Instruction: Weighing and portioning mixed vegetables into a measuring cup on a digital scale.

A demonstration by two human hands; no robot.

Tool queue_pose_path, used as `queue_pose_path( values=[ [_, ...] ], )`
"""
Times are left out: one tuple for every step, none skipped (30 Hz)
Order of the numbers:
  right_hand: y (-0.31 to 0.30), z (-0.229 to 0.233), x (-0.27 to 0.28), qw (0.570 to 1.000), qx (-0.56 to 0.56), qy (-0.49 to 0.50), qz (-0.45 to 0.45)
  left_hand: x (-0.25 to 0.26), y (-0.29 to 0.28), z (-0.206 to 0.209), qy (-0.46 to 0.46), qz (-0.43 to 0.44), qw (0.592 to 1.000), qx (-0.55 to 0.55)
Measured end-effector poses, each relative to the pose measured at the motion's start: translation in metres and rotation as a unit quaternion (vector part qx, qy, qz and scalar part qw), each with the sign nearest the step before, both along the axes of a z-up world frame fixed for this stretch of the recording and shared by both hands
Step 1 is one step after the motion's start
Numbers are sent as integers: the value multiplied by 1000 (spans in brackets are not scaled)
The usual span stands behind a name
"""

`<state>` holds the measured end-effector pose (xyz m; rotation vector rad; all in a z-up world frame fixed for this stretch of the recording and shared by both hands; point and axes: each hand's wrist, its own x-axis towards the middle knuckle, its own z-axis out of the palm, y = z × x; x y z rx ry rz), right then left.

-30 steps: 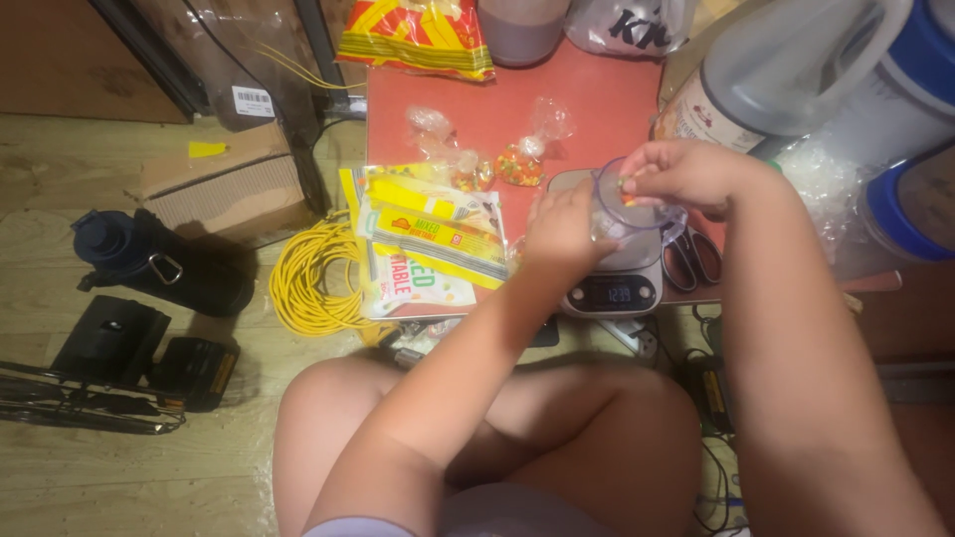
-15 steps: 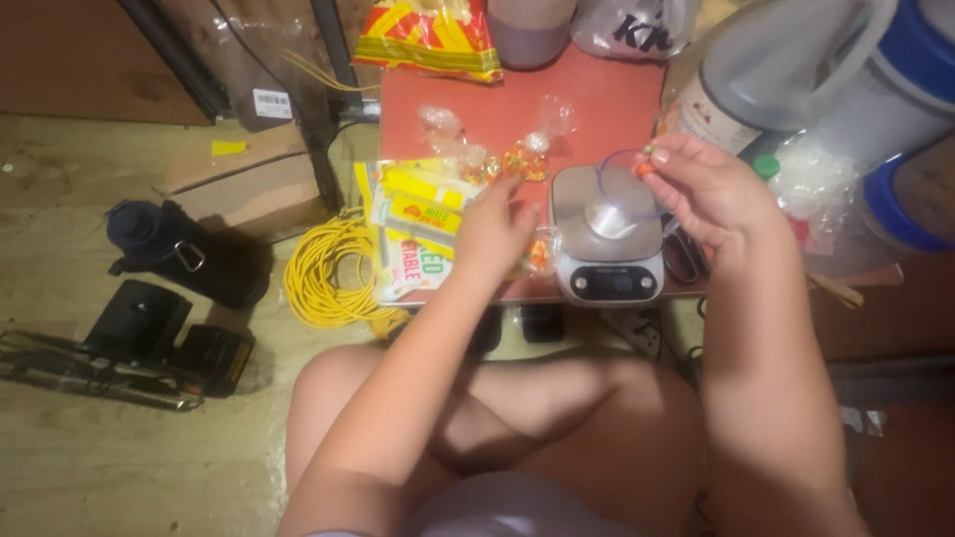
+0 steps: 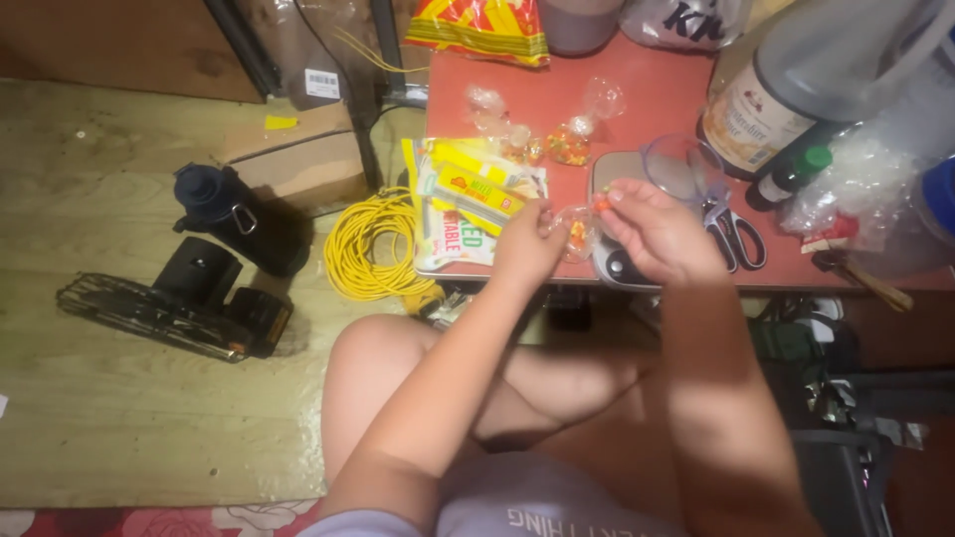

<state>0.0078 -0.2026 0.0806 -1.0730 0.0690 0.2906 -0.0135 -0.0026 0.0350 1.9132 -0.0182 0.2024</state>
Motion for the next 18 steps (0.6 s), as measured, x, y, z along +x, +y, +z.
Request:
queue_pose_path(
  values=[
    [2,-7,0,1000,0,1,1,0,-1,-3,1,1,1000,0],
    [4,-14,1,1000,-4,2,-8,0,-3,-7,0,3,1000,0],
    [6,-21,2,1000,-8,4,-18,0,-5,-10,-2,4,1000,1],
    [8,-27,3,1000,-8,3,-16,0,-5,-10,-2,6,1000,1],
    [11,-33,5,999,-35,-9,-16,-1,-4,-10,10,2,1000,-9],
    [13,-39,6,998,-62,-20,-15,-2,-5,-10,23,-2,1000,-19],
    [14,-41,5,998,-62,-20,-13,-1,-5,-11,23,1,1000,-20],
    [16,-43,4,992,-114,-40,-18,-2,-4,-13,18,1,999,-39],
    [18,-45,4,984,-165,-60,-24,-1,-4,-15,13,1,998,-59],
    [18,-46,3,984,-165,-60,-21,-2,-4,-12,13,4,998,-59],
    [19,-47,2,974,-210,-82,-20,-3,-3,-9,30,1,997,-64],
    [20,-47,2,961,-254,-104,-19,-4,-3,-7,48,-1,996,-70],
    [21,-47,2,962,-254,-105,-15,-4,-3,-7,48,2,996,-70],
    [21,-48,1,951,-283,-127,-20,-4,-4,-7,42,6,997,-66],
    [21,-49,0,938,-311,-150,-24,-4,-4,-8,37,10,997,-63],
    [22,-48,0,938,-312,-150,-23,-4,-4,-10,37,11,997,-64],
    [22,-47,0,926,-341,-159,-23,-3,-4,-11,33,5,997,-72],
    [22,-46,-1,913,-370,-168,-24,-3,-5,-13,29,-2,996,-80]
  ],
)
